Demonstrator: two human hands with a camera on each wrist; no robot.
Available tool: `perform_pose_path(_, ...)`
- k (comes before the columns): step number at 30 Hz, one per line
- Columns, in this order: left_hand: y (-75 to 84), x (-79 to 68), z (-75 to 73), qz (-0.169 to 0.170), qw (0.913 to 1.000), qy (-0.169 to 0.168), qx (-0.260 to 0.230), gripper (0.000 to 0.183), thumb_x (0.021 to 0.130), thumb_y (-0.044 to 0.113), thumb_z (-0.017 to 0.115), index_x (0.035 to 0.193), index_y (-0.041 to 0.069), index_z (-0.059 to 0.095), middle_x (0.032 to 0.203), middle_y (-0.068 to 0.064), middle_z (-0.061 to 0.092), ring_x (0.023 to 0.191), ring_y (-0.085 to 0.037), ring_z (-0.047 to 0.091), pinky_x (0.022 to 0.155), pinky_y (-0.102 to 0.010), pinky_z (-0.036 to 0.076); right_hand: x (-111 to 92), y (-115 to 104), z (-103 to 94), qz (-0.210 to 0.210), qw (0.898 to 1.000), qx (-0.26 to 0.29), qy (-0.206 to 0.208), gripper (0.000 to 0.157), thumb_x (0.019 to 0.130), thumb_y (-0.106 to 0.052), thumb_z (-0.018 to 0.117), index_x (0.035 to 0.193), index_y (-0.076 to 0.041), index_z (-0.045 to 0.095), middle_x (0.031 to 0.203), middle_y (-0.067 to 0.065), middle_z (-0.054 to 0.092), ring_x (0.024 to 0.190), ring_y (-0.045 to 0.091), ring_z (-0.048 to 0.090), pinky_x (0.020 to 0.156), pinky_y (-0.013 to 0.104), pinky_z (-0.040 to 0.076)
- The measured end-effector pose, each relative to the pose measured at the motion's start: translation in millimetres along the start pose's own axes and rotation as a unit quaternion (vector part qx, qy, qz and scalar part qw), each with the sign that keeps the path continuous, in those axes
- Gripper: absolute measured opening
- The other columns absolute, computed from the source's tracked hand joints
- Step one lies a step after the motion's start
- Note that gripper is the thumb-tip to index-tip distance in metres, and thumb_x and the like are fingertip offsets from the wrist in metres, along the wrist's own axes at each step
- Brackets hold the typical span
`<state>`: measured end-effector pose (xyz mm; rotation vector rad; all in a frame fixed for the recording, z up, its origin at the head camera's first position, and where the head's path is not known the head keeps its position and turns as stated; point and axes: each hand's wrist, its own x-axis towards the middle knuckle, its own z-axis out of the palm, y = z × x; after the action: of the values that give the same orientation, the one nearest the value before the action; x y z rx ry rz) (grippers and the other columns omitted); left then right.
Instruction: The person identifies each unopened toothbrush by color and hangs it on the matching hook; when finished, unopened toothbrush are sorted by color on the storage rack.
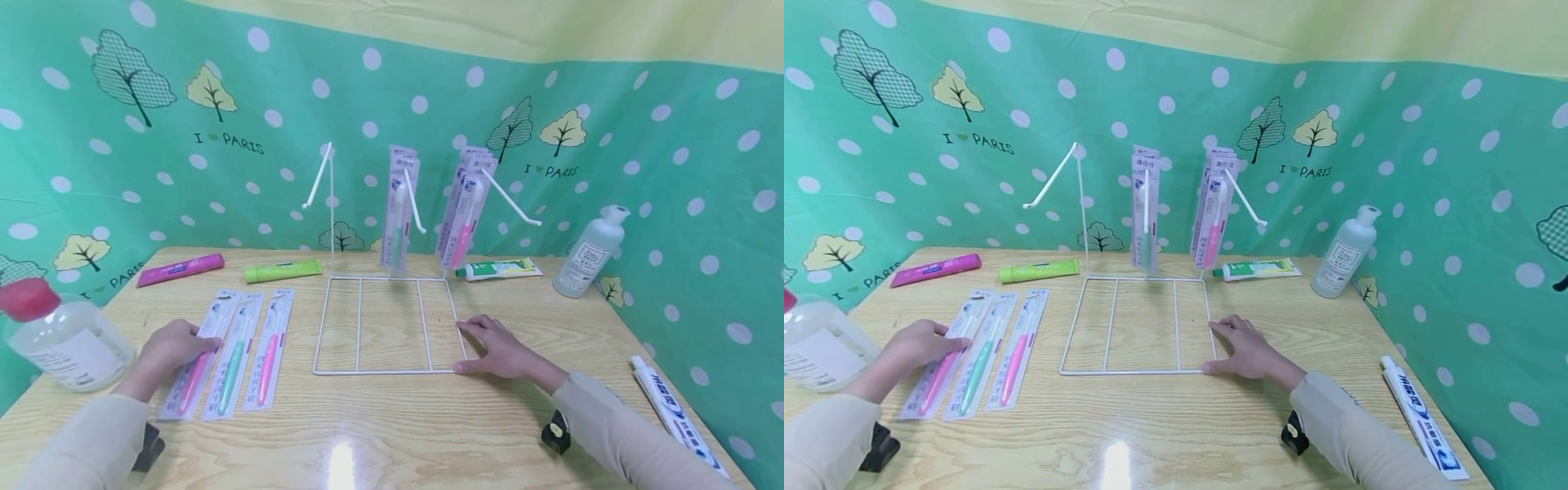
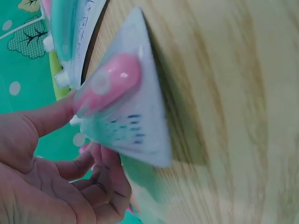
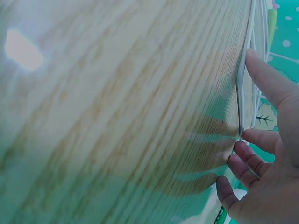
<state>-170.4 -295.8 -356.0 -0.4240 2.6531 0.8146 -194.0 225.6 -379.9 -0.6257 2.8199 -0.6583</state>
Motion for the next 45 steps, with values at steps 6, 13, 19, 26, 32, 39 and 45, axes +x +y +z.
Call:
perform_pose_path(6, 0.8, -1.7, 1.8, -0.009, 0.9994, 0.017, -0.029, 0.067, 0.088, 0.036, 0.056, 0.121, -0.02, 0.036, 0.083, -0.018, 0.056, 0.068, -0.021, 0.054, 0.055, -0.028, 0.045, -1, -1, -0.8, -0.01, 1.0, 0.002, 0.002, 0.087, 0.072, -0.053, 0.068, 0.138, -0.005, 0.038, 0.131, 0.016, 0.038, 0.12, 0.035, 0.035, 0.098, 0.054, 0.032)
perform_pose_path(13, 3.4, -3.6, 0.9, -0.01, 0.9967, 0.06, -0.053, 0.058, 0.092, 0.032, 0.051, 0.125, -0.014, 0.038, 0.104, -0.028, 0.051, 0.08, -0.028, 0.053, 0.061, -0.032, 0.044, 0, -1, -0.7, -0.003, 1.0, 0.003, -0.001, 0.087, 0.072, -0.053, 0.068, 0.138, -0.006, 0.038, 0.132, 0.016, 0.037, 0.121, 0.036, 0.034, 0.098, 0.054, 0.031)
perform_pose_path(19, 9.4, -8.6, -1.3, 0.01, 0.9959, 0.081, -0.039, 0.053, 0.091, 0.028, 0.052, 0.124, -0.012, 0.042, 0.106, -0.028, 0.05, 0.079, -0.027, 0.052, 0.061, -0.033, 0.043, -1, 0, -0.2, -0.002, 1.0, 0.003, -0.001, 0.086, 0.072, -0.053, 0.068, 0.138, -0.006, 0.038, 0.132, 0.017, 0.037, 0.121, 0.036, 0.034, 0.098, 0.055, 0.03)
perform_pose_path(26, 34.8, -21.8, -10.9, 0.072, 0.9887, 0.131, -0.016, 0.054, 0.089, 0.032, 0.053, 0.122, -0.01, 0.046, 0.108, -0.029, 0.055, 0.078, -0.027, 0.055, 0.059, -0.032, 0.043, -2, -1, -1.2, -0.01, 1.0, 0.002, 0.002, 0.086, 0.072, -0.053, 0.069, 0.138, -0.006, 0.038, 0.131, 0.017, 0.037, 0.121, 0.036, 0.034, 0.097, 0.055, 0.031)
perform_pose_path(32, 62.7, -32.4, -12.8, 0.127, 0.979, 0.157, -0.03, 0.048, 0.088, 0.03, 0.056, 0.12, -0.005, 0.05, 0.101, -0.024, 0.059, 0.075, -0.026, 0.056, 0.056, -0.028, 0.045, -1, -1, -1.6, -0.01, 1.0, -0.001, 0.002, 0.086, 0.072, -0.052, 0.069, 0.138, -0.005, 0.038, 0.131, 0.017, 0.038, 0.12, 0.036, 0.035, 0.097, 0.055, 0.031)
perform_pose_path(39, 98.7, -45.2, -0.8, 0.184, 0.9722, 0.134, -0.055, 0.043, 0.087, 0.027, 0.058, 0.119, -0.002, 0.052, 0.099, -0.021, 0.06, 0.073, -0.023, 0.058, 0.056, -0.027, 0.048, 0, -1, -1.5, 0.001, 1.0, -0.004, -0.004, 0.086, 0.072, -0.053, 0.069, 0.138, -0.006, 0.038, 0.132, 0.018, 0.037, 0.121, 0.037, 0.034, 0.098, 0.056, 0.031)
perform_pose_path(45, 132.1, -53.8, 19.6, 0.217, 0.9675, 0.104, -0.078, 0.037, 0.085, 0.022, 0.061, 0.116, 0.002, 0.056, 0.095, -0.016, 0.063, 0.072, -0.021, 0.06, 0.055, -0.028, 0.049, 0, 0, -0.8, -0.005, 1.0, -0.005, -0.002, 0.087, 0.072, -0.054, 0.068, 0.138, -0.006, 0.037, 0.133, 0.018, 0.037, 0.121, 0.037, 0.034, 0.098, 0.055, 0.031)
